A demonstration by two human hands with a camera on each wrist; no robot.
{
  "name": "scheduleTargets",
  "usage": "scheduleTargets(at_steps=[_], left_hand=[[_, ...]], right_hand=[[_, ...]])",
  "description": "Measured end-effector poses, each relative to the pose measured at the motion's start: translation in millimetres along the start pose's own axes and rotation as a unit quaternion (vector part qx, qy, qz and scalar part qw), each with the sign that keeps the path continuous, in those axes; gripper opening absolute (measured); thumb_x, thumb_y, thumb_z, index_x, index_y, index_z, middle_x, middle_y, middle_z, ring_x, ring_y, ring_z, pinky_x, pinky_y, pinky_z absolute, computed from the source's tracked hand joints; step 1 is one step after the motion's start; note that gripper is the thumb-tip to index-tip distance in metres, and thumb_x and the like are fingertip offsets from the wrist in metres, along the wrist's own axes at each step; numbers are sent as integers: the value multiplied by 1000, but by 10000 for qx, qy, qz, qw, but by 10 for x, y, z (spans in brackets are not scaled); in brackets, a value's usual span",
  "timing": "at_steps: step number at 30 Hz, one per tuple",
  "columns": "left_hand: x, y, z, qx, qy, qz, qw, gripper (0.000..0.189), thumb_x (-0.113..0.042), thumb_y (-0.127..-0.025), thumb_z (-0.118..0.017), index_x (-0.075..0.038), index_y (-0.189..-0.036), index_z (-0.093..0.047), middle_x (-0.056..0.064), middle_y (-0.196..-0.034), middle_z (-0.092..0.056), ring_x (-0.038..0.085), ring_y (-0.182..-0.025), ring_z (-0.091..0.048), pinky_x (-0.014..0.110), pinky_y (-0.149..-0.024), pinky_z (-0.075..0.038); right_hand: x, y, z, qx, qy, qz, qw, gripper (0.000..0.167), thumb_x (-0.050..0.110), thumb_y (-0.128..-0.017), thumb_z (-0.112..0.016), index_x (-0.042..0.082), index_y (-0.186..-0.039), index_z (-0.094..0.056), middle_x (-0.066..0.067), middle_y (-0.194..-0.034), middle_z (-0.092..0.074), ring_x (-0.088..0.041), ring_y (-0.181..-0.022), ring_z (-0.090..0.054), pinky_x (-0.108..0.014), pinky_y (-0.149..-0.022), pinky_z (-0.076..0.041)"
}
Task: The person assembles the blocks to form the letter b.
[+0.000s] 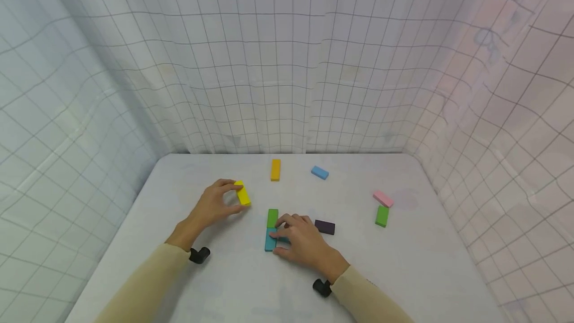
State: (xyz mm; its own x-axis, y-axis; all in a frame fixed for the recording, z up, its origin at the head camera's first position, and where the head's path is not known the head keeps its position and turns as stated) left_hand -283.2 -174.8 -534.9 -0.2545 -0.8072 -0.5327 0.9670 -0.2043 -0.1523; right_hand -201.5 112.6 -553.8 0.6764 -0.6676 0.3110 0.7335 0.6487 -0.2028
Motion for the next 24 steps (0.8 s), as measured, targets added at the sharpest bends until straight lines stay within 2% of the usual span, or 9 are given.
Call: scheduleTargets(at_steps=[7,13,18,24], left_hand=[[-141,-91,-52,148,-91,-43,9998,64,-33,-94,-102,-8,-148,-79,21,-160,-67,44,-147,-68,60,-129,-57],[-243,-165,-122,202,-64,-159,9996,63,-33,-94,-101,-8,-148,-80,21,-159,-68,44,-146,-69,59,-128,-58],[-311,-246,-192,292,7,-131,9995,64,-36,-94,-101,-10,-149,-79,19,-161,-67,42,-148,-67,58,-129,-57],[-389,-339,-289,315,118,-418,9986,64,-34,-93,-102,-9,-147,-80,20,-158,-70,43,-145,-69,59,-127,-58]], right_hand=[[6,-1,11,-28,-16,41,10000,42,44,-98,-96,29,-137,-88,7,-142,-75,-16,-123,-72,-49,-108,-60],[3,-1,12,40,-66,1,10000,43,44,-99,-96,29,-138,-88,6,-143,-75,-17,-126,-72,-52,-113,-60],[-5,-4,-1,86,-85,-22,9999,43,44,-99,-96,29,-138,-88,6,-143,-75,-17,-128,-72,-53,-114,-59],[-23,-8,-14,38,-21,19,10000,43,45,-99,-96,30,-138,-88,7,-143,-75,-16,-126,-72,-53,-113,-60]])
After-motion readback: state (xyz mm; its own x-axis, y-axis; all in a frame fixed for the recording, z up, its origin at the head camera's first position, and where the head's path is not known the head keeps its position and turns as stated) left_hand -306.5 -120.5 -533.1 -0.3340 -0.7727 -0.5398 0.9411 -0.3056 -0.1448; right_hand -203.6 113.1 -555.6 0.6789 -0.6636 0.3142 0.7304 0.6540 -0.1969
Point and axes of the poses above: each hand's wrist, its own y-axis away from the middle knuckle, its own z-axis out of the back of the hand, x = y × z, the point moved 4 cm from there along -y, towards the middle knuckle
